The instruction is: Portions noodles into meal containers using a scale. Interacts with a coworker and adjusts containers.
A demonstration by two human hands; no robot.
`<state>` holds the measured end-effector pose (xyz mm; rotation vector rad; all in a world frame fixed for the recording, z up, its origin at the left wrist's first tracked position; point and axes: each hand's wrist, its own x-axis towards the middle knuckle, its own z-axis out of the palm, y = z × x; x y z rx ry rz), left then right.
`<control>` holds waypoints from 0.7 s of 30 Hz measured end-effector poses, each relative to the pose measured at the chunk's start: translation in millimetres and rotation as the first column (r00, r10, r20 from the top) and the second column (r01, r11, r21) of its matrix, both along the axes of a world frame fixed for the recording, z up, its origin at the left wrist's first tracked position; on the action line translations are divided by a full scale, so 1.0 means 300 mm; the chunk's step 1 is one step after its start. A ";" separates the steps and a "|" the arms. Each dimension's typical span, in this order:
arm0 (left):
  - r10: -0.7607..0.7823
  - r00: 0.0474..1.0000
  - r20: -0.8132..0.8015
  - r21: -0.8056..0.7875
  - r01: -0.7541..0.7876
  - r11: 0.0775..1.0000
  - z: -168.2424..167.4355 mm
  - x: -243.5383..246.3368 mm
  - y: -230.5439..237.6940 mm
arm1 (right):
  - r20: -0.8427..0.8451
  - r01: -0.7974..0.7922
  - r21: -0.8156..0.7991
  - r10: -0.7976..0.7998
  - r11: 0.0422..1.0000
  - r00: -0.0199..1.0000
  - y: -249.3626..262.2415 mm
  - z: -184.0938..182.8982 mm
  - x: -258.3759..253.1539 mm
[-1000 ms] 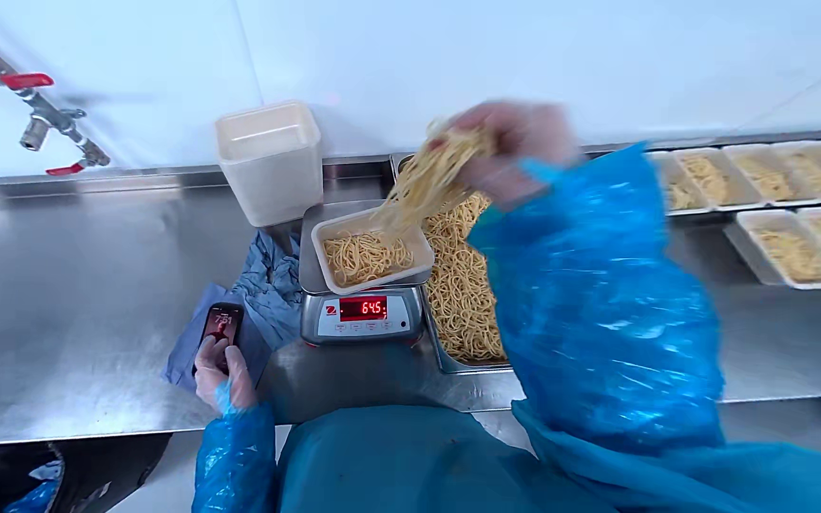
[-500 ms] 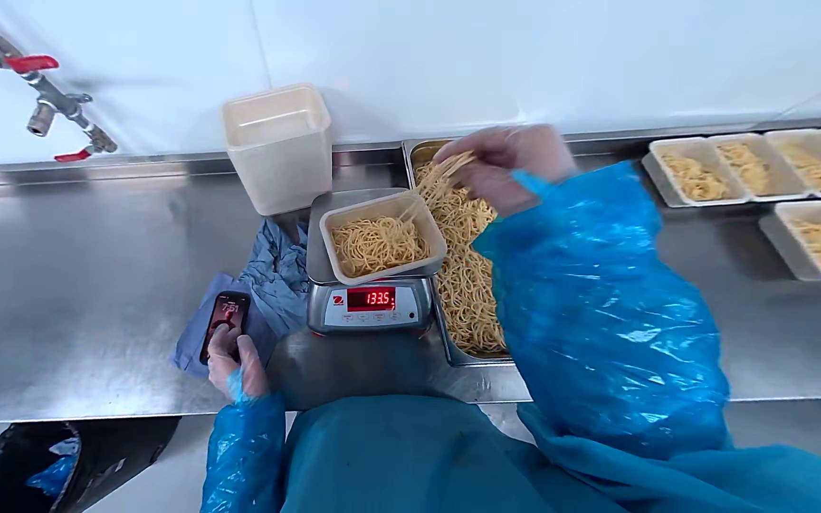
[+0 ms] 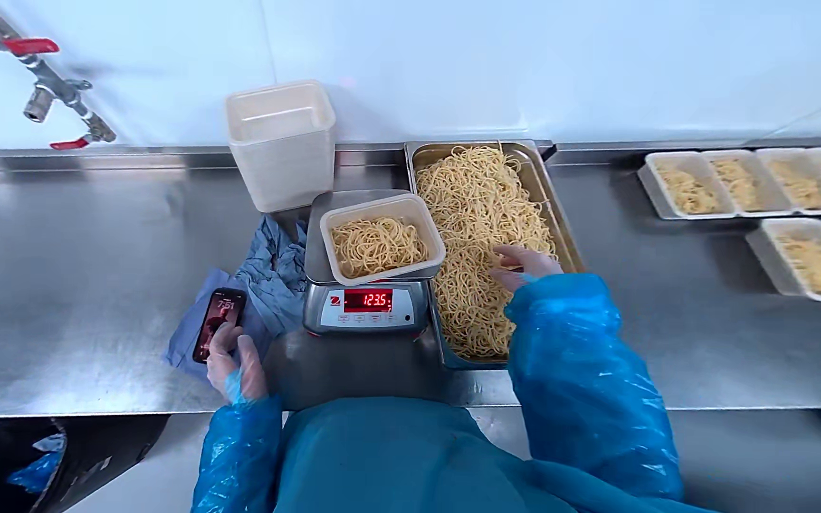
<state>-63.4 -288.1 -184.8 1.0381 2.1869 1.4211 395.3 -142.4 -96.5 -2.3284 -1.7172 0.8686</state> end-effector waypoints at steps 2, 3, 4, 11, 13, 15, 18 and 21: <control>-0.027 1.000 0.004 0.011 0.027 1.000 0.001 0.011 0.009 | 0.025 -0.031 0.004 0.031 0.999 0.999 -0.027 0.008 -0.031; -0.046 0.999 0.009 0.012 0.046 0.999 0.002 0.019 0.014 | 0.071 -0.057 -0.021 0.058 0.998 0.996 -0.032 -0.003 -0.049; -0.061 0.998 0.005 0.017 0.061 0.998 0.003 0.030 0.018 | 0.125 -0.088 -0.057 0.095 0.994 0.988 -0.032 -0.025 -0.061; -0.055 0.997 -0.058 0.072 0.059 0.996 0.012 0.038 -0.006 | 0.039 0.037 0.110 -0.042 0.993 0.998 -0.093 0.133 -0.043; -0.054 0.997 -0.050 0.060 0.057 0.997 0.010 0.040 -0.006 | 0.022 0.104 0.268 -0.114 0.958 0.993 -0.101 0.214 -0.035; -0.052 0.998 -0.042 0.045 0.054 0.998 0.014 0.053 -0.002 | 0.034 0.157 0.333 -0.178 0.930 0.983 -0.091 0.287 -0.035; -0.090 0.995 -0.047 0.031 0.092 0.995 0.030 0.066 0.006 | -0.029 0.235 0.428 -0.247 0.873 0.969 -0.079 0.312 -0.012; -0.113 0.991 -0.078 0.040 0.117 0.992 0.038 0.063 0.007 | -0.108 0.298 0.487 -0.282 0.821 0.953 -0.074 0.347 -0.016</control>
